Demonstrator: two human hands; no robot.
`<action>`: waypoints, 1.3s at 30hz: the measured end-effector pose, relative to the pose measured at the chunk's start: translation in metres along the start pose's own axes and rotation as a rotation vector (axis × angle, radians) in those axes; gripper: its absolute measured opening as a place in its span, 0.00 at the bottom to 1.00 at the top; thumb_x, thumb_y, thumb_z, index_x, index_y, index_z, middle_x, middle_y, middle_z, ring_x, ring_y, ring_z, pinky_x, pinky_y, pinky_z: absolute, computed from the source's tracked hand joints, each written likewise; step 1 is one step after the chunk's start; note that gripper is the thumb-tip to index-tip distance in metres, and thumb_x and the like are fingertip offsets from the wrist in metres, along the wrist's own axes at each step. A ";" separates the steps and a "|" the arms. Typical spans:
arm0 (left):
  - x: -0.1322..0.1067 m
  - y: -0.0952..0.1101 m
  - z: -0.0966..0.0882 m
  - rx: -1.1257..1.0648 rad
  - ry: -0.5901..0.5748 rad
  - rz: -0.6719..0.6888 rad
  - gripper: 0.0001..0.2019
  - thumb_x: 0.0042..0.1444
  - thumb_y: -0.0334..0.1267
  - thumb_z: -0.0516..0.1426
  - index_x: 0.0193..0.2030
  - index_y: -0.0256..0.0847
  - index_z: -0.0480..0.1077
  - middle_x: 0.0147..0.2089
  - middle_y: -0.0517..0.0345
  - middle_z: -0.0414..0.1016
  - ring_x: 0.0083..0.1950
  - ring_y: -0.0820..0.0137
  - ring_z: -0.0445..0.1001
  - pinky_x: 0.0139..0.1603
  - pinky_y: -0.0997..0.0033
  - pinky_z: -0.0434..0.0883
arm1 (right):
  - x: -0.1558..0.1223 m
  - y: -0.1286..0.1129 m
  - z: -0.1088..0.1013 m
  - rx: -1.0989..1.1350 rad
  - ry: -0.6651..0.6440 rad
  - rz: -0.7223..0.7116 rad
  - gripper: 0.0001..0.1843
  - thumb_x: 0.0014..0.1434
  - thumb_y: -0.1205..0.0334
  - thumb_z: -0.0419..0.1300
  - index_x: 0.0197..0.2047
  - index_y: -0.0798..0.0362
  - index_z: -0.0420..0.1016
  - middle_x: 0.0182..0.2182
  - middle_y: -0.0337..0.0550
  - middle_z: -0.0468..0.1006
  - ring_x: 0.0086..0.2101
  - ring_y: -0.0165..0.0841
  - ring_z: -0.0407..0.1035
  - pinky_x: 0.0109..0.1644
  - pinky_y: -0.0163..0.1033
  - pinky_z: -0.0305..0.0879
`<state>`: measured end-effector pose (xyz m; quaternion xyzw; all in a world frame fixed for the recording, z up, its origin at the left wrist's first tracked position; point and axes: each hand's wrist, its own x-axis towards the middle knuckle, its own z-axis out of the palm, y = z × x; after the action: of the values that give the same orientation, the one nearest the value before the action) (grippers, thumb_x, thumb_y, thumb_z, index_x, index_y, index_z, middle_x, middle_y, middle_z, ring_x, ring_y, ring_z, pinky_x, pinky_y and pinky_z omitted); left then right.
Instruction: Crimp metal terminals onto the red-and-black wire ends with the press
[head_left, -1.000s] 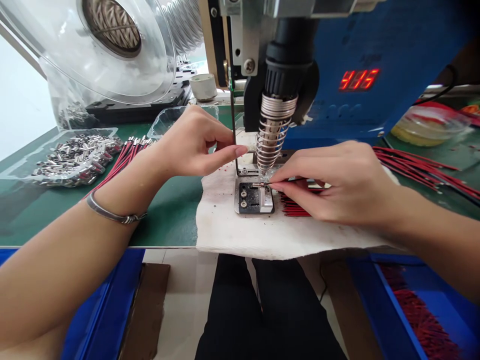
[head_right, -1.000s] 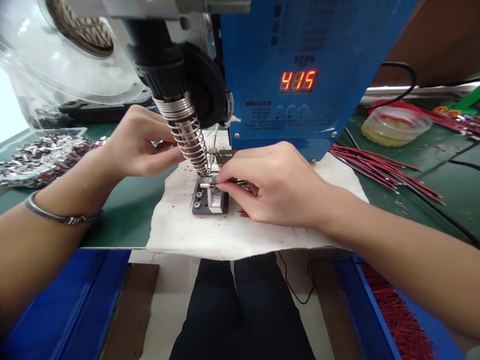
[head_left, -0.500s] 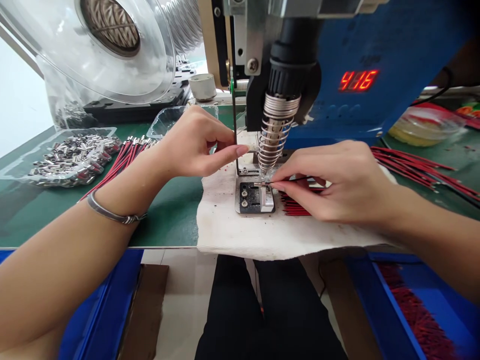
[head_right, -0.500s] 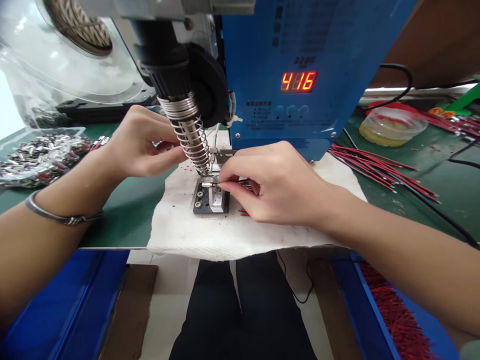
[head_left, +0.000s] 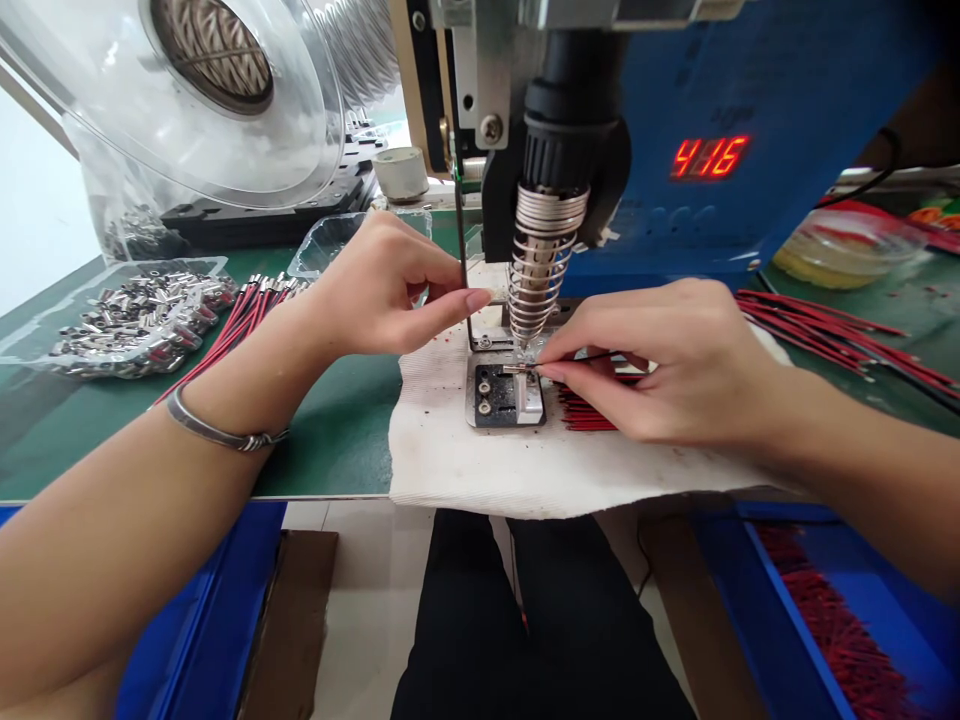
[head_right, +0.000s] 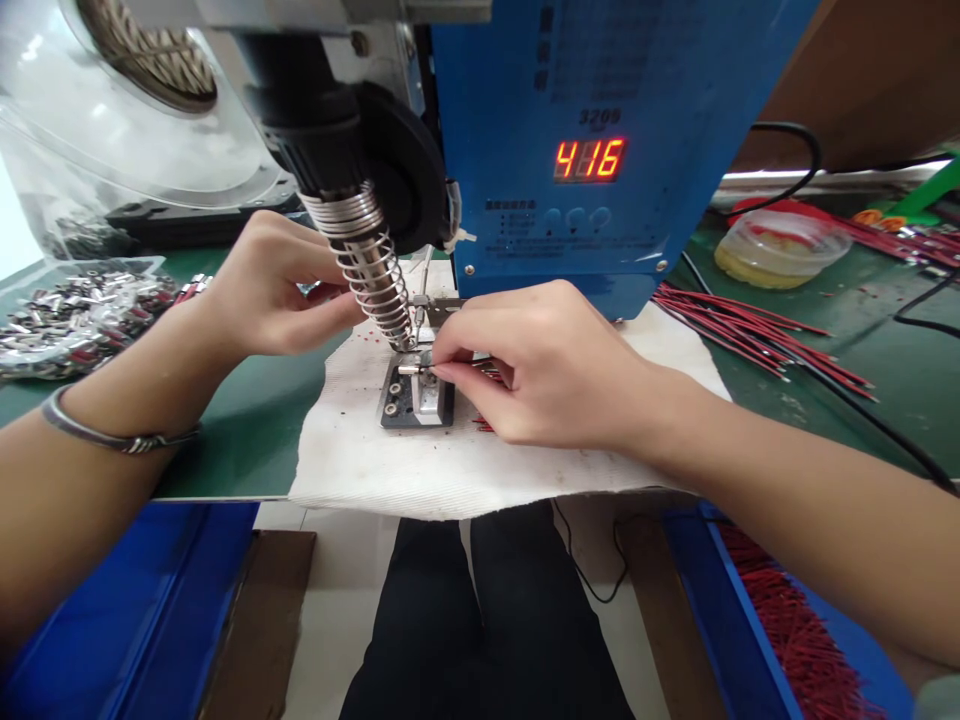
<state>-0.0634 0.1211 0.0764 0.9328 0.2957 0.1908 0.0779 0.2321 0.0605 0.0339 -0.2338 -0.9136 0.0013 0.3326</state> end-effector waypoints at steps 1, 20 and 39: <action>0.001 -0.004 0.002 0.008 0.020 0.030 0.31 0.83 0.54 0.59 0.27 0.48 0.56 0.27 0.66 0.51 0.34 0.69 0.48 0.41 0.58 0.53 | 0.000 0.000 0.000 -0.003 0.002 -0.004 0.12 0.80 0.69 0.68 0.44 0.44 0.88 0.39 0.39 0.93 0.36 0.38 0.86 0.42 0.44 0.79; 0.009 -0.033 0.018 0.133 0.315 0.487 0.41 0.91 0.59 0.51 0.23 0.39 0.67 0.23 0.69 0.53 0.23 0.83 0.47 0.29 0.76 0.50 | -0.002 0.002 0.001 0.001 0.020 -0.028 0.10 0.79 0.70 0.69 0.46 0.46 0.87 0.39 0.38 0.93 0.35 0.37 0.86 0.39 0.43 0.77; 0.009 -0.032 0.017 0.176 0.300 0.459 0.42 0.92 0.61 0.49 0.24 0.40 0.66 0.23 0.68 0.53 0.23 0.83 0.48 0.29 0.75 0.51 | -0.003 0.002 0.001 0.002 0.024 -0.056 0.09 0.81 0.69 0.69 0.47 0.47 0.87 0.39 0.39 0.92 0.34 0.35 0.85 0.40 0.41 0.76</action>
<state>-0.0665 0.1515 0.0553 0.9398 0.1005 0.3129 -0.0934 0.2343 0.0614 0.0314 -0.2080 -0.9158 -0.0101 0.3435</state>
